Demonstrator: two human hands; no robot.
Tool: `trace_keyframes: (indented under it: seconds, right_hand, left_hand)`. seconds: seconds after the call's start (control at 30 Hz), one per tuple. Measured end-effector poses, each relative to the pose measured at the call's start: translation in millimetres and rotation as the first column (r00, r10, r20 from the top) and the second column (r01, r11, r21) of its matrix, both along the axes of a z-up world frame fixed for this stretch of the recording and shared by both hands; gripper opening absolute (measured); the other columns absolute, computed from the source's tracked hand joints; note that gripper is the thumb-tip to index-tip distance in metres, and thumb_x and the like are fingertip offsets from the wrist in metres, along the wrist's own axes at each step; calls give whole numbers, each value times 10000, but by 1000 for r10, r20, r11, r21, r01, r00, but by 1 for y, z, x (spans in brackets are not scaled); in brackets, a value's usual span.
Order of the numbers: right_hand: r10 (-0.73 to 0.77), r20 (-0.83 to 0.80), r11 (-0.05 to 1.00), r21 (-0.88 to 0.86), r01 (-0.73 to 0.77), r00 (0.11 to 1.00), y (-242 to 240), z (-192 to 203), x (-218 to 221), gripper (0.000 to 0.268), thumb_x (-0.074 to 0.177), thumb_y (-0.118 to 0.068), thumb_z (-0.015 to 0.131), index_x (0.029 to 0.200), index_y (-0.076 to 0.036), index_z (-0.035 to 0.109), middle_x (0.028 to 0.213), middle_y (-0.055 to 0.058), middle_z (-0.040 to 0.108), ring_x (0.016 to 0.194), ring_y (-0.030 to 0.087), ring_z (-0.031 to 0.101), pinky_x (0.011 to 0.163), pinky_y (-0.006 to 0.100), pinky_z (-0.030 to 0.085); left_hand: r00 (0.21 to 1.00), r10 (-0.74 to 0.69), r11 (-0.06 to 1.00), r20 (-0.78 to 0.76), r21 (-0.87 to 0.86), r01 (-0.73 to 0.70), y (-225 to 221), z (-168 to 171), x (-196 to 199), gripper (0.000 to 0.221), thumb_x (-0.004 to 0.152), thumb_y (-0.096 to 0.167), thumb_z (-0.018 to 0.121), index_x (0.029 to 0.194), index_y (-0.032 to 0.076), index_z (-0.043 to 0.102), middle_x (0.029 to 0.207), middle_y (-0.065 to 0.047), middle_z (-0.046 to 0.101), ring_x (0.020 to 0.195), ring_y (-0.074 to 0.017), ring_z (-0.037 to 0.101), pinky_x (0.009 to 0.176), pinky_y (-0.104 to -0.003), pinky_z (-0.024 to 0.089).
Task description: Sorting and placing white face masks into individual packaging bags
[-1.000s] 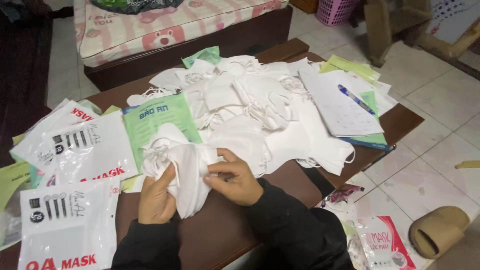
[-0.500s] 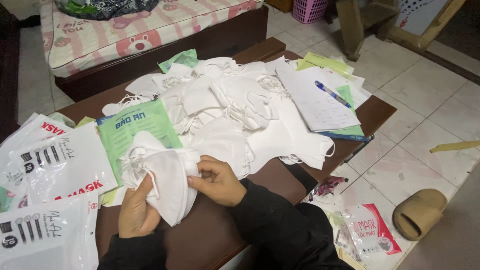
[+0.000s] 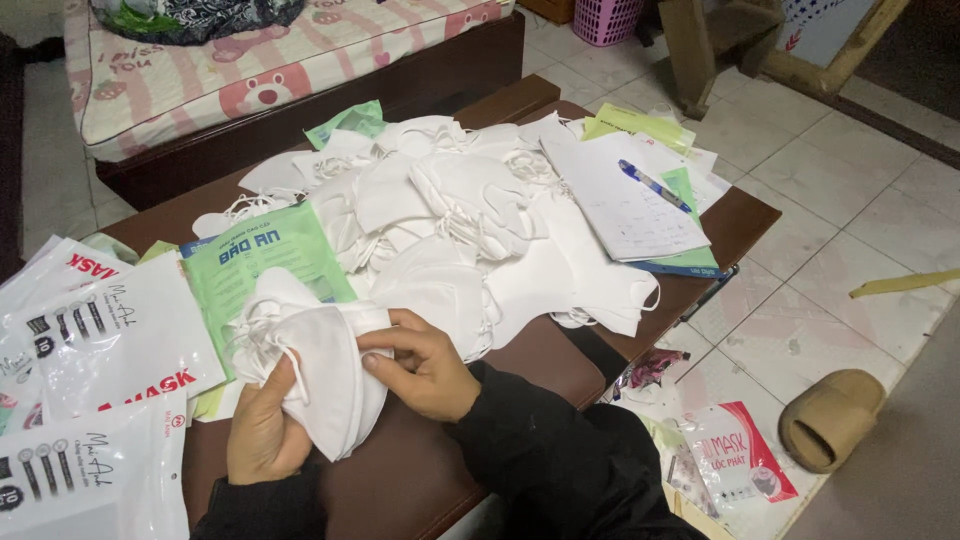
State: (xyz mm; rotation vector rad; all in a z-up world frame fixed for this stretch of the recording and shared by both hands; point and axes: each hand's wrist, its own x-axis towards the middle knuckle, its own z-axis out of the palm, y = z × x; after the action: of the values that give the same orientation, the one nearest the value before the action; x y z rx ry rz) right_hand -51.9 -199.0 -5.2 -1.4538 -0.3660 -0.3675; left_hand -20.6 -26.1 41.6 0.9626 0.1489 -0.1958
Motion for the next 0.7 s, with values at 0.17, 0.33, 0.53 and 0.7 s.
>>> trace_keyframes:
  seconds: [0.17,0.33,0.53,0.7]
  right_hand:
    - [83,13,994,63,-84,996,-1,-3,1,310,944,-148,750,1240,-73,696,1116,65,467,843,55,500,530,108,397]
    - [122,-56,991,61,-118,991,-5,-7,3,367,895,-119,791,1244,-69,691,978,-9,350,691,30,370,486,116,362]
    - [141,-32,984,113,-137,989,-4,-19,10,384,880,-112,807,1242,-53,693,997,30,370,892,93,455,649,130,408]
    - [148,47,986,76,-151,988,-10,-13,12,274,977,-179,723,1232,-83,697,959,-6,455,909,113,485,839,234,387]
  left_hand:
    - [998,-6,1000,60,-26,7,0,-4,1,677,821,147,586,1482,75,457,1395,-92,577,1251,-227,553,1116,-433,432]
    - [1000,-19,1000,20,15,19,-1,3,-2,664,824,174,573,1466,47,464,1385,-125,580,1266,-256,552,1114,-445,432]
    - [999,-9,999,35,-50,11,4,-15,5,640,819,141,609,1442,55,491,1364,-114,602,1226,-244,576,1104,-442,449]
    - [1000,-22,999,-13,-26,22,0,4,-1,657,806,153,592,1438,4,483,1369,-159,590,1265,-287,559,1128,-472,433]
